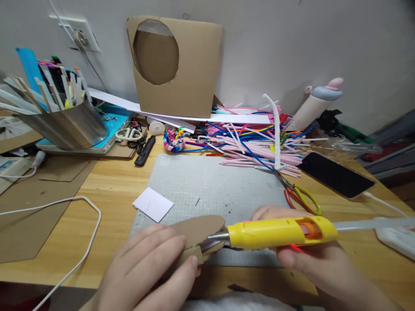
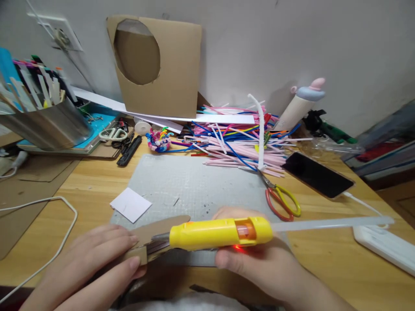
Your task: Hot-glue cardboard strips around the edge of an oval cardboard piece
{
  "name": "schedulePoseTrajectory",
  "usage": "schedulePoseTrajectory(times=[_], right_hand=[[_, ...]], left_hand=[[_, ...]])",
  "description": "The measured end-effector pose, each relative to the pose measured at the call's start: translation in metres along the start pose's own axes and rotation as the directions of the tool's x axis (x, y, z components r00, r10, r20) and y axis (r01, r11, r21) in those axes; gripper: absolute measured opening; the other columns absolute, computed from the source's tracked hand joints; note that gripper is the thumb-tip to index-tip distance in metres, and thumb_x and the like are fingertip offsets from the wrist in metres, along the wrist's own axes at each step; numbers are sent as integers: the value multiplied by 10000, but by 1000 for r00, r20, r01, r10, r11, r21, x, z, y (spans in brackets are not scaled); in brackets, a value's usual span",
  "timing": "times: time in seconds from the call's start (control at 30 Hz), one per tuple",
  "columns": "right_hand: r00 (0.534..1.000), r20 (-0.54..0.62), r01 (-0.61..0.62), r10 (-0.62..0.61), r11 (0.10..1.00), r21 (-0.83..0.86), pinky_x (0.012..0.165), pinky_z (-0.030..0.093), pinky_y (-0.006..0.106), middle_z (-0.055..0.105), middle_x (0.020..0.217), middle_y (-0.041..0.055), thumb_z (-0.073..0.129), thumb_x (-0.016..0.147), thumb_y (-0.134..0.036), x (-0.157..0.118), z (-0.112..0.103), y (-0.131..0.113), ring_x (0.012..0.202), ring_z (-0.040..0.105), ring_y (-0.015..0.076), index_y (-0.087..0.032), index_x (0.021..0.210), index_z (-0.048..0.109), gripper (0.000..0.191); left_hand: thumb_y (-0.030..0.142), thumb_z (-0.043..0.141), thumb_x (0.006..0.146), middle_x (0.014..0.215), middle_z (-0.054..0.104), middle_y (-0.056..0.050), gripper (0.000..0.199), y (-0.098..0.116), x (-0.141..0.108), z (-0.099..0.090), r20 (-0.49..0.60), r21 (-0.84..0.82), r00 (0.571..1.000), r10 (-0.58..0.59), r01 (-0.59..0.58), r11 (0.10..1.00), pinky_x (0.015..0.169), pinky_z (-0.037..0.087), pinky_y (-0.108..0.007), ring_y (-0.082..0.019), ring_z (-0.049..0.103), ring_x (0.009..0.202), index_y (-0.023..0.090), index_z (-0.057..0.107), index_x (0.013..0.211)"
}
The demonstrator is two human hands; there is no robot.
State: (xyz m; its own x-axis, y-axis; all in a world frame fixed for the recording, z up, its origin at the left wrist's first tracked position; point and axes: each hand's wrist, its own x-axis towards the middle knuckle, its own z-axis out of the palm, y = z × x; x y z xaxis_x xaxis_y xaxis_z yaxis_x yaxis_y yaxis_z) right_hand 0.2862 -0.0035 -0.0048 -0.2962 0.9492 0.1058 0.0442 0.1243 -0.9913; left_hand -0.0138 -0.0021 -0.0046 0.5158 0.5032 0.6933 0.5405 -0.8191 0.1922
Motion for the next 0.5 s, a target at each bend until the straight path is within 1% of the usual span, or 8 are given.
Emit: schedulePoseTrajectory(times=[0.03, 0.07, 0.1, 0.27, 0.4, 0.5], right_hand=[[1000, 4, 13, -13, 1000, 4, 668, 501, 346, 679, 806, 51, 747, 866, -578, 0, 1, 2, 775, 628, 245, -252, 905, 756, 328], [1000, 3, 25, -26, 1000, 6, 659, 478, 348, 661, 786, 47, 733, 864, -606, 0, 2, 5, 754, 608, 240, -246, 886, 743, 360], [999, -2, 38, -38, 999, 4, 646, 455, 345, 646, 767, 40, 727, 862, -623, 0, 2, 7, 732, 591, 233, -243, 869, 730, 380], [998, 1, 63, -63, 998, -27, 599, 395, 331, 623, 744, 21, 719, 865, -621, -3, 4, 12, 670, 566, 210, -244, 861, 694, 378], [999, 5, 51, -51, 997, -51, 567, 362, 315, 602, 703, 8, 709, 865, -625, 0, 4, 12, 630, 538, 192, -235, 805, 673, 396], [999, -17, 30, -31, 998, -53, 553, 345, 310, 587, 678, 0, 714, 840, -656, -1, 5, 14, 615, 524, 188, -236, 782, 668, 427]], left_hand=[[193, 639, 975, 1017, 781, -17, 114, -2, 0, -2, 69, -1, 995, 66, -67, 998, 1015, 571, -284, -151, 727, 983, 227, 734, 1027], [192, 638, 975, 1014, 781, -13, 114, -4, 0, -3, 84, 8, 992, 95, -96, 995, 1012, 569, -271, -143, 725, 975, 232, 729, 1031], [182, 636, 975, 1014, 781, -16, 117, -5, 1, -4, 122, 6, 987, 106, -108, 994, 1020, 566, -277, -142, 724, 976, 227, 725, 1037], [206, 638, 972, 992, 776, -19, 96, -4, 2, -3, 142, -23, 989, 48, -45, 999, 974, 592, -315, -157, 730, 954, 243, 714, 1017], [186, 648, 954, 990, 764, -63, 106, -3, 3, -1, 99, -25, 993, 67, -65, 998, 967, 582, -402, -198, 727, 974, 195, 722, 1030], [167, 663, 936, 990, 761, -58, 120, -5, 4, -1, 111, -40, 988, 107, -104, 994, 924, 581, -385, -192, 722, 967, 191, 728, 1035]])
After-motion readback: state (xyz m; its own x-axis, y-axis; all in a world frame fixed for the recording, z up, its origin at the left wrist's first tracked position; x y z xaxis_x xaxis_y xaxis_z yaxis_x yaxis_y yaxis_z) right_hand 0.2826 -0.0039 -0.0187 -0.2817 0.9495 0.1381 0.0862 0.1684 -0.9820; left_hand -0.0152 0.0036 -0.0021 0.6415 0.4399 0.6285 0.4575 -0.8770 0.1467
